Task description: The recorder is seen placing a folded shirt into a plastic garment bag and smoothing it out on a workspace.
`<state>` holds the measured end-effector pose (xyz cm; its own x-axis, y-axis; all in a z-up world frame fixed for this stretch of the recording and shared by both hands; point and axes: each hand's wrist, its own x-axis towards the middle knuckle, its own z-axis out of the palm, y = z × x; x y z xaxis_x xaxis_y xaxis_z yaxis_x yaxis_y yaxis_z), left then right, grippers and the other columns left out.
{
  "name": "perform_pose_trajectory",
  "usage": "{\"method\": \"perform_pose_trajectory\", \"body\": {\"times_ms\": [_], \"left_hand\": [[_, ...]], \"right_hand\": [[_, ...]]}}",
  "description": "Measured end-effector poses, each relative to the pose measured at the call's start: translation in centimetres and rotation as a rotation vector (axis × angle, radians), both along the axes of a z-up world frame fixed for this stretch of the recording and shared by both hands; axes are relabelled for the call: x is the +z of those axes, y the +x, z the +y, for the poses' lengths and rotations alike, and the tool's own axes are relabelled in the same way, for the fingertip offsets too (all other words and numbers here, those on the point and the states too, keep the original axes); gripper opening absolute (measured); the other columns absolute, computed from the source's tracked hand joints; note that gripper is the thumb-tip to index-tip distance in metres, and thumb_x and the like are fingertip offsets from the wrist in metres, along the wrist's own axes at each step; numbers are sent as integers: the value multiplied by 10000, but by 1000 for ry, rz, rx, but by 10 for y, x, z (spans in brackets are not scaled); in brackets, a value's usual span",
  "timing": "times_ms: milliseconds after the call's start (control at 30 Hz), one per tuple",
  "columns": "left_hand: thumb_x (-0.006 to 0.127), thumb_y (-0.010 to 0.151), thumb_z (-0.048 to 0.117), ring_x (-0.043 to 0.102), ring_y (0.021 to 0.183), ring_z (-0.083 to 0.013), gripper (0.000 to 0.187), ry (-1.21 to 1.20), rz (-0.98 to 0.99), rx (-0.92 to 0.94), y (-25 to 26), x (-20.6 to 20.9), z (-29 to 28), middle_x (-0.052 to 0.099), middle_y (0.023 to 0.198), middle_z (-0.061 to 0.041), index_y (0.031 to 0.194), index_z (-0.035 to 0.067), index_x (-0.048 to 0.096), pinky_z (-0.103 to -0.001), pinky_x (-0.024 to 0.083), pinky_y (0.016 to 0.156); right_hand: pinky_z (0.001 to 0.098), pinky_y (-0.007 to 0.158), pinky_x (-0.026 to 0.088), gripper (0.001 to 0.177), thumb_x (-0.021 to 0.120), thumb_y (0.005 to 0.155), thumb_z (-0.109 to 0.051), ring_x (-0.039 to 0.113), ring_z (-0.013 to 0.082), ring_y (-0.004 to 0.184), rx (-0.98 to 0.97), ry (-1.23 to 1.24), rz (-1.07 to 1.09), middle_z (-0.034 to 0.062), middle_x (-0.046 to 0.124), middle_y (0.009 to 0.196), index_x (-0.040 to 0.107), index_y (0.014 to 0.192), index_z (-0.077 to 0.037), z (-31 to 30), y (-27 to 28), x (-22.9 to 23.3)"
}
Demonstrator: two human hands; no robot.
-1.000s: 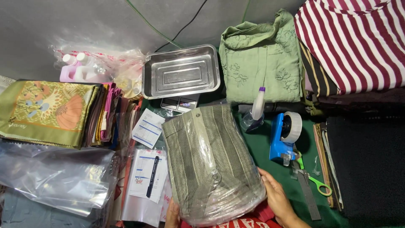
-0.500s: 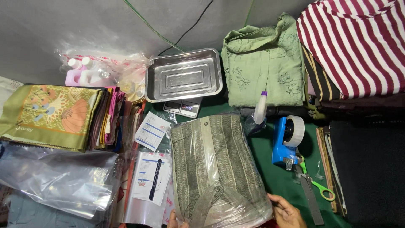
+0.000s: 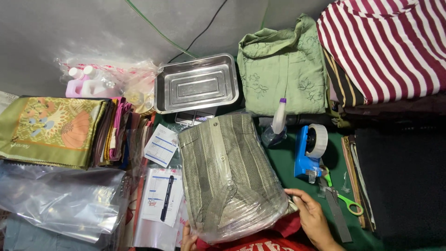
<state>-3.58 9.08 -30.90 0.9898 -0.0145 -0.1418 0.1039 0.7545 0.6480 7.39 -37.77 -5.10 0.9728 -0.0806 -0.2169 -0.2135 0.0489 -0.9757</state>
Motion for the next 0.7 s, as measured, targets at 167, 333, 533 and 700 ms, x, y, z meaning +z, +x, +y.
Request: {"method": "perform_pose_trajectory", "body": {"times_ms": [167, 333, 533, 700], "left_hand": [[600, 829, -17, 470, 1392, -323, 768, 410, 56, 103, 2, 67, -29, 484, 1495, -213, 1536, 24, 302, -478, 348, 1147], [642, 792, -95, 498, 1332, -281, 830, 441, 166, 221, 16, 134, -72, 455, 1495, -148, 1519, 96, 291, -450, 451, 1037], [683, 820, -125, 592, 1204, -261, 683, 484, 192, 357, 21, 161, -73, 556, 1341, -168, 1402, 58, 377, -431, 521, 999], [664, 786, -147, 605, 1176, -246, 648, 566, 199, 525, 25, 185, -91, 544, 1316, -173, 1374, 57, 484, -396, 522, 983]], "right_hand": [[337, 995, 537, 495, 462, 770, 187, 653, 223, 1150, 94, 137, -55, 128, 604, 1252, 669, 1196, 43, 4, 15, 21], [336, 976, 563, 625, 394, 593, 240, 643, 212, 1146, 158, 48, -86, 113, 542, 1249, 648, 1126, 34, 8, 21, 46], [271, 796, 507, 265, 699, 661, 155, 595, 234, 964, 310, -219, -262, 135, 532, 1082, 562, 841, 17, 27, 5, 47], [261, 768, 489, 214, 559, 703, 141, 584, 224, 822, -18, -436, -243, 106, 585, 924, 424, 788, -2, 35, -18, 4]]}}
